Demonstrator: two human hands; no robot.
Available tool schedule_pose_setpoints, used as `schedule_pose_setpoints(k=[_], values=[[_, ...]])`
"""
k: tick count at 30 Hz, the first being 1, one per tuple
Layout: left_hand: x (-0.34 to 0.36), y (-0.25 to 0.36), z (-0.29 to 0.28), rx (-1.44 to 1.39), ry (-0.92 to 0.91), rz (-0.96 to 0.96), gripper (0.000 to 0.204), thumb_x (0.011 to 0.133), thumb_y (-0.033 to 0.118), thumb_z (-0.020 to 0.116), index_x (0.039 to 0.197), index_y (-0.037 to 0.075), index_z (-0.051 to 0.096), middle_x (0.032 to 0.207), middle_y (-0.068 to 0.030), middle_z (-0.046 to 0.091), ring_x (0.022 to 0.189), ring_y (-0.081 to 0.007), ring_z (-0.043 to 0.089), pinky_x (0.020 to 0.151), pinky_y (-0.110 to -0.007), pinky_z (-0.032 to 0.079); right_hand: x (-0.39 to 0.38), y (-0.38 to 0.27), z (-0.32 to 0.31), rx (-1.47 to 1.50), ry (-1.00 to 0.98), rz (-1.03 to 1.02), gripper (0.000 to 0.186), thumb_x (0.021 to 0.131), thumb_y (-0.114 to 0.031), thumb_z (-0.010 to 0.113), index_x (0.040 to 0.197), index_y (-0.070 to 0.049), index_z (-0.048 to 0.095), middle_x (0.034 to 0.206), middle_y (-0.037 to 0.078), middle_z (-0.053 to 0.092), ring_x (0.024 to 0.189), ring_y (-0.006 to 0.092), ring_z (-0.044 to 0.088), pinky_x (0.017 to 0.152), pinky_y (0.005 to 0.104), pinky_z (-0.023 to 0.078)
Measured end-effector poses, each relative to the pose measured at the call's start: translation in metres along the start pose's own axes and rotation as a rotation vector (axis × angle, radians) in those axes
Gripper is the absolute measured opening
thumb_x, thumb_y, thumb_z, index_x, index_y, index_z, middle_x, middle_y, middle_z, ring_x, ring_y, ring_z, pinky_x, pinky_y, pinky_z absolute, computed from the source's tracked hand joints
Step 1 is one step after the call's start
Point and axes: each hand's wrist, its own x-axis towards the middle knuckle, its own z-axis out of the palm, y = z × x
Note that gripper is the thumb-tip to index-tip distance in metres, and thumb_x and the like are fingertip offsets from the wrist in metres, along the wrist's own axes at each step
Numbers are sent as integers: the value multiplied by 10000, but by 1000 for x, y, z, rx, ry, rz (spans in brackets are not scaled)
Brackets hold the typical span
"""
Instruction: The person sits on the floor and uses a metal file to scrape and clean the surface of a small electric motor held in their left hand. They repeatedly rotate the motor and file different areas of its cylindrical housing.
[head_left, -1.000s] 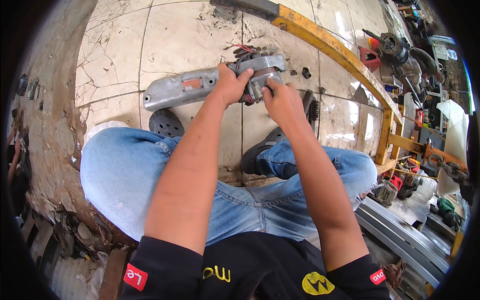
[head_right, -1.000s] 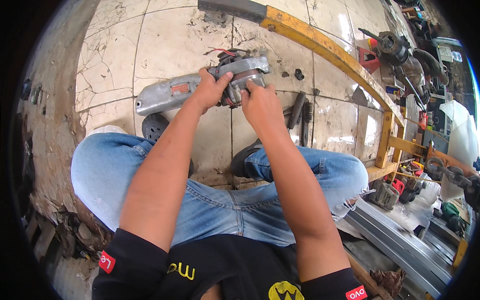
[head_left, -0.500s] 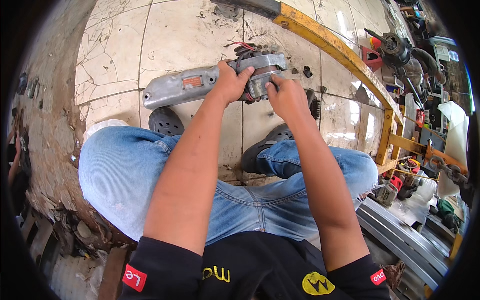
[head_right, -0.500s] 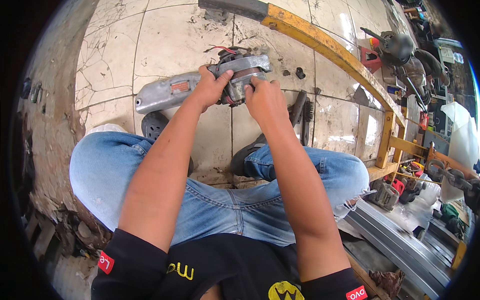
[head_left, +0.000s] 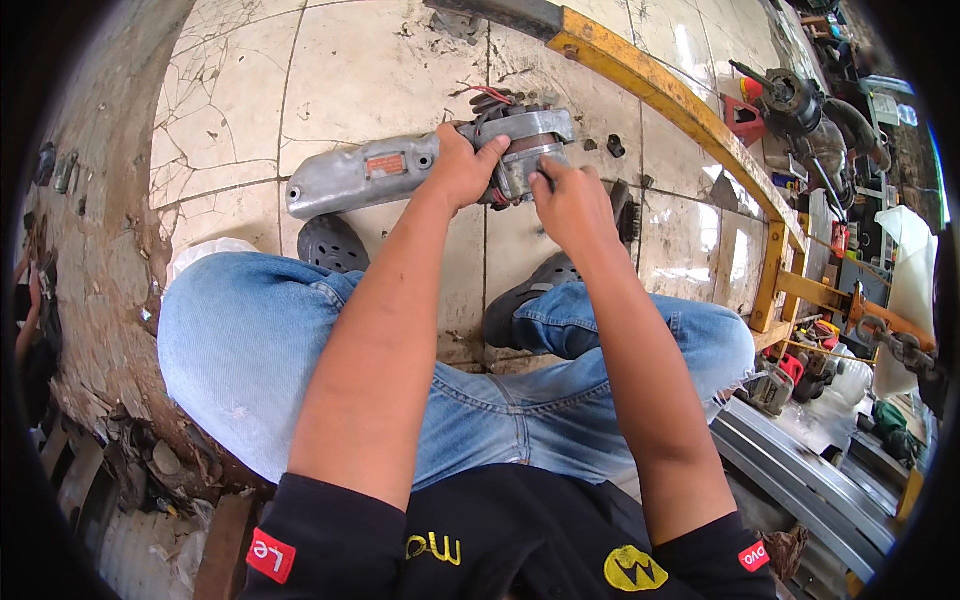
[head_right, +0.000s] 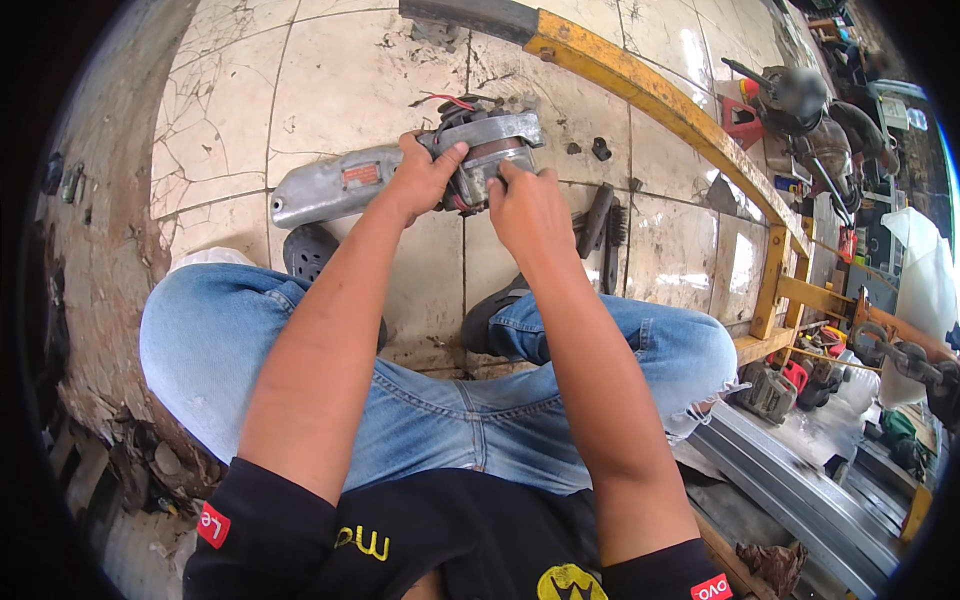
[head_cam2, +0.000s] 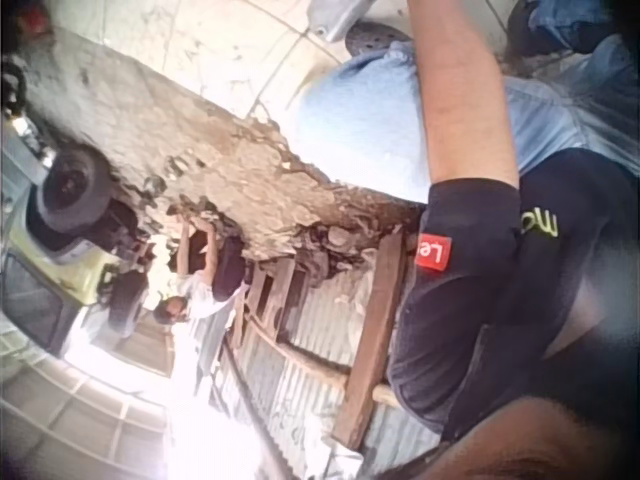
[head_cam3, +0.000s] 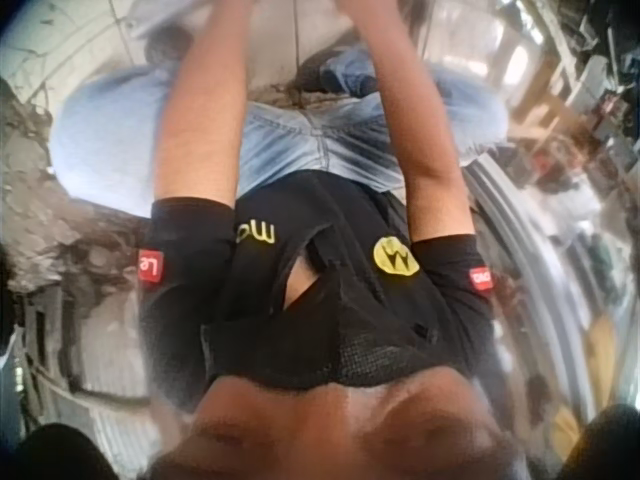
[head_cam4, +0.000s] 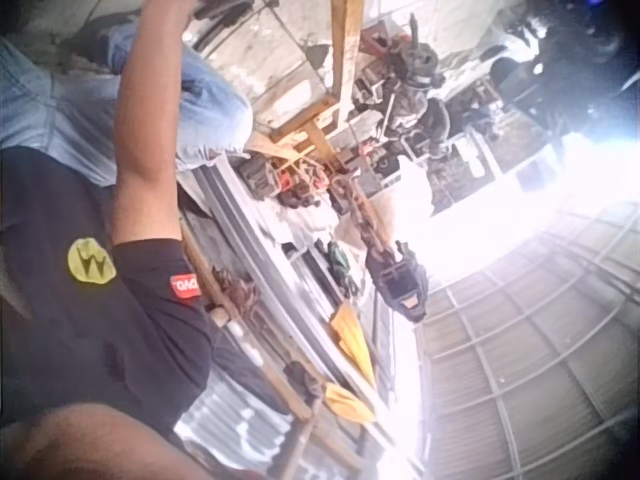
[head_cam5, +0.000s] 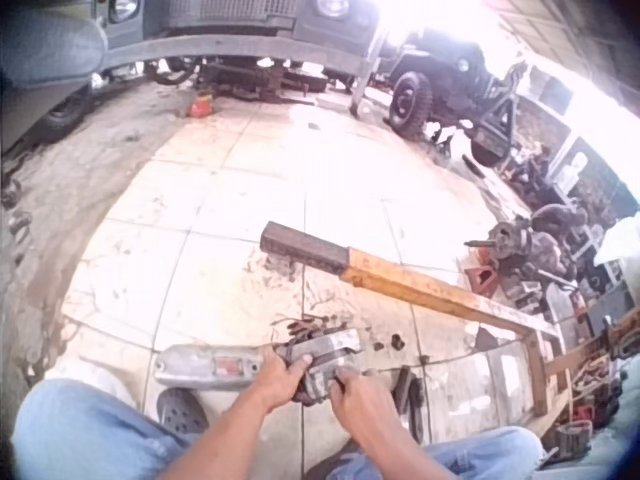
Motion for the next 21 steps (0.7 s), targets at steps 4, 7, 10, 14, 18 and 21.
schedule_pose_setpoints(k=[4, 7, 10, 14, 18, 21], values=[[-2, 3, 0, -20, -3, 21, 754, 900, 401, 662, 1239, -129, 245, 1202, -321, 511, 1078, -321, 580, 873, -363, 503, 1, -2, -6, -11, -32, -6, 282, 892, -202, 594, 1093, -22, 679, 839, 281, 656, 921, 428, 603, 771, 497, 518], [0, -2, 1, -11, 10, 43, 746, 900, 406, 660, 1223, -124, 248, 1187, -319, 516, 1067, -314, 582, 868, -361, 503, -7, 1, 2, 15, 40, 44, 287, 882, -251, 617, 1085, -64, 696, 829, 263, 652, 863, 430, 600, 781, 486, 494], [0, 3, 0, -34, -23, -1, 751, 902, 409, 656, 1230, -126, 244, 1193, -319, 517, 1079, -316, 578, 889, -363, 494, 4, 1, 2, 13, -15, 18, 322, 879, -275, 628, 1126, -79, 693, 860, 288, 646, 887, 427, 609, 797, 472, 499], [2, -2, 0, 29, -7, 15, 778, 902, 415, 653, 1255, -135, 232, 1206, -316, 519, 1093, -325, 575, 912, -363, 482, -4, -1, 1, 17, 2, 48, 344, 873, -281, 637, 1151, -84, 686, 826, 291, 640, 895, 428, 613, 809, 467, 496], [2, -3, 1, -3, -8, 39, 794, 902, 422, 654, 1268, -138, 226, 1212, -318, 514, 1096, -327, 571, 904, -354, 486, 1, 5, 3, 51, -11, 66, 336, 881, -264, 620, 1143, -61, 681, 858, 306, 635, 907, 438, 606, 811, 477, 501], [0, 0, 0, -16, -22, 8, 793, 903, 414, 656, 1271, -140, 224, 1208, -313, 514, 1096, -322, 570, 905, -357, 487, -5, 6, -2, 90, -54, 86, 332, 881, -262, 621, 1138, -60, 682, 881, 305, 636, 916, 437, 602, 814, 483, 500]])
